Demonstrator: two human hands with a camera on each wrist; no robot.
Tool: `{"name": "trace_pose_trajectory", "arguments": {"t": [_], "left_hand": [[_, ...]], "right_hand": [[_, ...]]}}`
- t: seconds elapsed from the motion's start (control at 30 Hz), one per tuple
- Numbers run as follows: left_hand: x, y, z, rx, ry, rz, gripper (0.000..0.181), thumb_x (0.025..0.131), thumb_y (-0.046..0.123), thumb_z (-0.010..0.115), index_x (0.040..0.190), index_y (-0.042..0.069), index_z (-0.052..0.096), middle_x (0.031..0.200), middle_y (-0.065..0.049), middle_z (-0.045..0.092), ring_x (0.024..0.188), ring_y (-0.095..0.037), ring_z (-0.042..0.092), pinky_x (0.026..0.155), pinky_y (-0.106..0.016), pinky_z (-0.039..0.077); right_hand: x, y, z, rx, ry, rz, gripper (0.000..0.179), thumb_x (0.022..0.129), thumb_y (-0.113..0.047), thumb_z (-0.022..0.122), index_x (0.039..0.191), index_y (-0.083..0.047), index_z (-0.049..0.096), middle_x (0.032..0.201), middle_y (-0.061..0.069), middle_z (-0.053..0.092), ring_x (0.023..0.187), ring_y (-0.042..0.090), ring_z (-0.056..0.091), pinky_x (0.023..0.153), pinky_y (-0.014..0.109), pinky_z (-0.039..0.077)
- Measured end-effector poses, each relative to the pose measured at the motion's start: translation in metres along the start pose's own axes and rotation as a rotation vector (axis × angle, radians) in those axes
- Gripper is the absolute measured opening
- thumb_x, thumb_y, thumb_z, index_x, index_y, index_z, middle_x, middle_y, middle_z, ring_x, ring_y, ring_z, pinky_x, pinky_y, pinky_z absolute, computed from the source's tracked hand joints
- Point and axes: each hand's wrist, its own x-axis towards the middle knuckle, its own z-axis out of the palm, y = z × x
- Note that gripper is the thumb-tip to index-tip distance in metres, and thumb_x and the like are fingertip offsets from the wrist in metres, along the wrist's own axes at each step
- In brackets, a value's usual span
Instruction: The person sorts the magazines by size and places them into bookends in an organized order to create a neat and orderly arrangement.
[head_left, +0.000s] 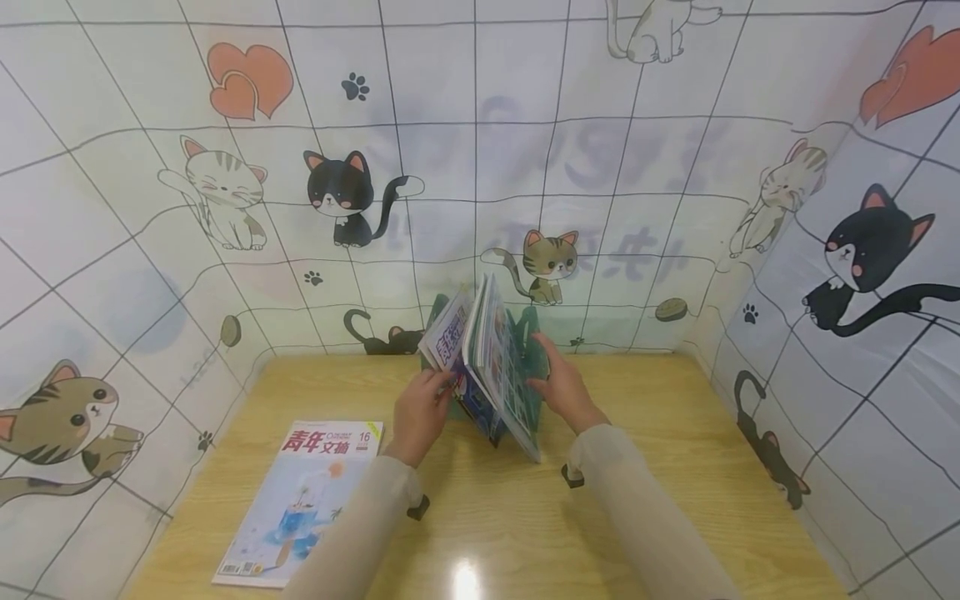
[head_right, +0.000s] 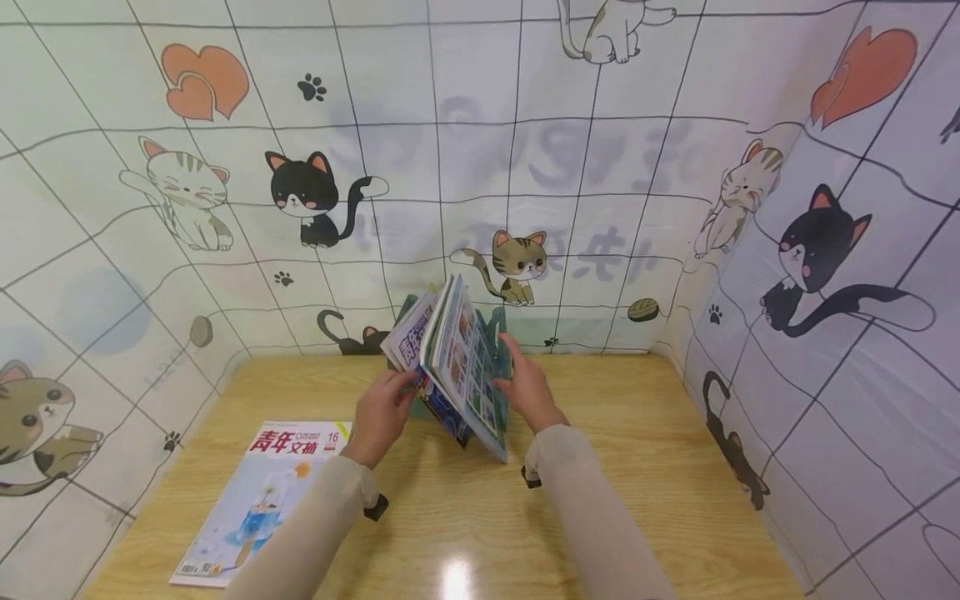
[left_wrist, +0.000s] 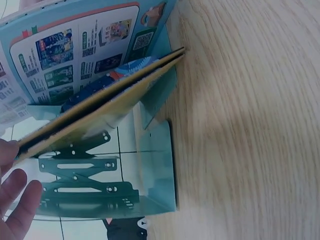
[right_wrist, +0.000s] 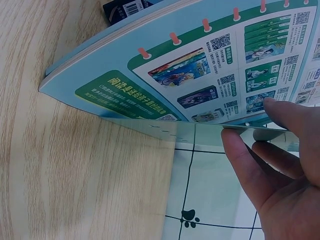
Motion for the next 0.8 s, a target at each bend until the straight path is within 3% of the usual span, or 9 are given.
{"name": "trace_pose_trajectory", "arguments": {"t": [0.27,0.4,0.5,0.67,0.8], "left_hand": [[-0.008,-0.012,-0.011,-0.059,-0.038,-0.017,0.020,0.084,0.005,0.074,0.102,0.012,0.072,0.094,0.000,0.066,0.079,-0.014,0.066,0.065,-0.028,0.055],[-0.014,-0.023,-0.016,-0.047,-0.035,-0.029,0.021,0.082,0.002,0.075,0.100,0.012,0.072,0.093,0.001,0.066,0.074,-0.013,0.064,0.061,-0.029,0.053],[-0.021,-0.031,-0.019,-0.031,-0.042,-0.057,0.021,0.081,0.002,0.076,0.100,0.012,0.073,0.094,0.002,0.066,0.072,-0.012,0.061,0.059,-0.030,0.051],[-0.035,-0.049,-0.022,0.007,-0.081,-0.127,0.022,0.083,0.005,0.075,0.101,0.015,0.072,0.093,0.003,0.065,0.071,-0.012,0.060,0.057,-0.030,0.050],[-0.046,-0.062,-0.024,0.027,-0.123,-0.185,0.021,0.084,0.007,0.075,0.102,0.016,0.071,0.095,0.003,0.066,0.073,-0.013,0.061,0.059,-0.032,0.050]], "right_hand": [[0.000,0.000,-0.001,0.006,-0.010,0.006,0.089,0.083,-0.006,0.077,0.153,-0.024,0.025,0.149,0.017,0.040,0.103,0.042,0.062,0.086,0.053,0.051],[0.000,0.000,-0.001,0.017,-0.018,0.002,0.088,0.084,-0.006,0.076,0.153,-0.023,0.024,0.147,0.020,0.042,0.109,0.043,0.059,0.089,0.055,0.048],[0.000,0.000,-0.002,0.022,-0.018,0.000,0.088,0.084,-0.006,0.076,0.153,-0.023,0.025,0.146,0.020,0.043,0.113,0.044,0.056,0.091,0.056,0.047],[0.000,0.000,-0.001,0.009,-0.008,0.001,0.088,0.083,-0.006,0.076,0.153,-0.023,0.025,0.142,0.022,0.047,0.098,0.040,0.064,0.087,0.053,0.050],[0.001,0.001,0.000,0.010,-0.006,-0.001,0.088,0.083,-0.006,0.076,0.153,-0.022,0.025,0.143,0.022,0.046,0.104,0.042,0.061,0.089,0.054,0.048]]}}
